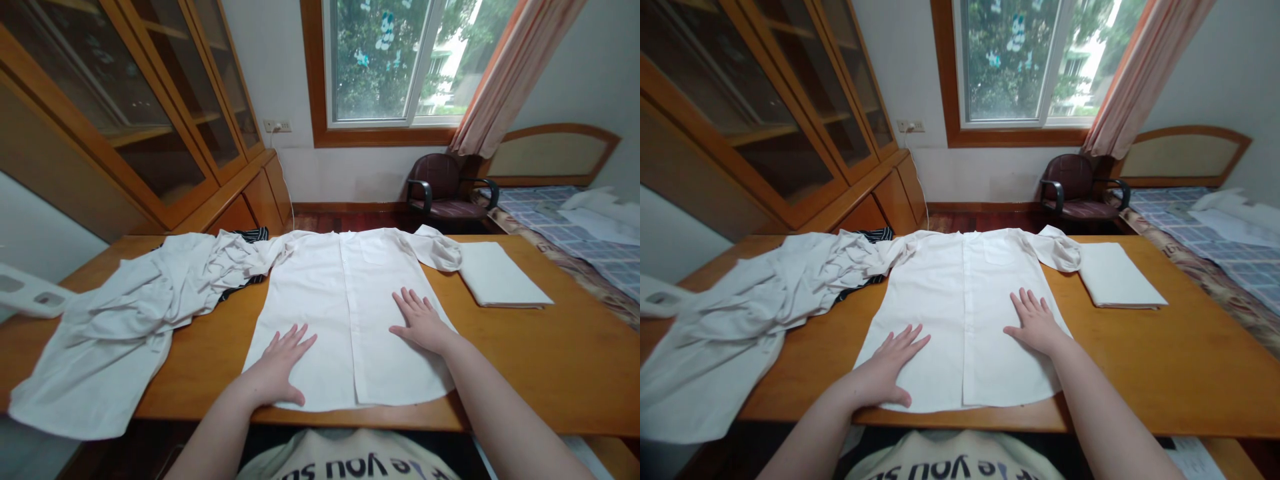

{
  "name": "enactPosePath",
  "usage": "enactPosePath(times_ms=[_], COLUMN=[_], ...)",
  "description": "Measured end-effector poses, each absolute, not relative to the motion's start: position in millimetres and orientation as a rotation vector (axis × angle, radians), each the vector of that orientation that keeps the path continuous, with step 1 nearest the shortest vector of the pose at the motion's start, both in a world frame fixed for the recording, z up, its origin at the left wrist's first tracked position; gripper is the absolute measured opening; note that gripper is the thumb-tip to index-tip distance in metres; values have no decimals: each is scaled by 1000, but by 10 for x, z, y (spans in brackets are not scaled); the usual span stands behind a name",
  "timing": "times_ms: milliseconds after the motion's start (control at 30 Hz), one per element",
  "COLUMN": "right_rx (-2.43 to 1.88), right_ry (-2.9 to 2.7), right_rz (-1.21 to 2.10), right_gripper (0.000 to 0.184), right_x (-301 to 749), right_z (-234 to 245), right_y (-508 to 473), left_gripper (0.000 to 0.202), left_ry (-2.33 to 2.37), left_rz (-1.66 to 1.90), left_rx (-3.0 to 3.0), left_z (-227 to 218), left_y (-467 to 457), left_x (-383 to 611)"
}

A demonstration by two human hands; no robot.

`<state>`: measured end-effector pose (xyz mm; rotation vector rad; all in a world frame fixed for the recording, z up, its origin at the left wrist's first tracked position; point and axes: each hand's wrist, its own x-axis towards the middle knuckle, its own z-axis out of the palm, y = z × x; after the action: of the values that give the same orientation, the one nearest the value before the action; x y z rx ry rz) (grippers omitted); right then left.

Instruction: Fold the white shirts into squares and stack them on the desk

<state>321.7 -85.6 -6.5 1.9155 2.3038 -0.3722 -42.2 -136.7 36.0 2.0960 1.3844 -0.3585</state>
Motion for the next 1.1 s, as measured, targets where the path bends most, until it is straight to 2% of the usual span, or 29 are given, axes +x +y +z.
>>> enactPosePath(times_ms=[67,167,233,433,567,667,833,1100], right_rx=[1916,1917,1925,1930,1933,1939,1939,1939], right_ry=[2276,2263,2257,2255,2255,2269,2321,2354], right_rz=[-387,-392,-384,-374,-376,-374,-347,-333], right_gripper=[86,86,87,96,98,100,100,97], right_x=[3192,3171,3166,3157,3150,3151,3168,3158], right_z=[-44,-47,-62,-74,-57,-66,-88,-123], right_y=[-862,-864,-865,-873,-881,-891,-914,-1051], left_gripper=[97,64,55,60,58,58,63,67], left_ry=[1423,1534,1583,1548,1497,1655,1725,1695], left_rz=[-312,-190,-136,-130,138,233,145,111], left_rx=[2095,2106,2139,2313,2479,2503,2494,2502], left_z=[423,528,594,637,418,159,-139,-184], left_y=[-1359,-1279,-1175,-668,-299,-146,-113,-167], left_x=[-423,-384,-319,79,455,672,759,695])
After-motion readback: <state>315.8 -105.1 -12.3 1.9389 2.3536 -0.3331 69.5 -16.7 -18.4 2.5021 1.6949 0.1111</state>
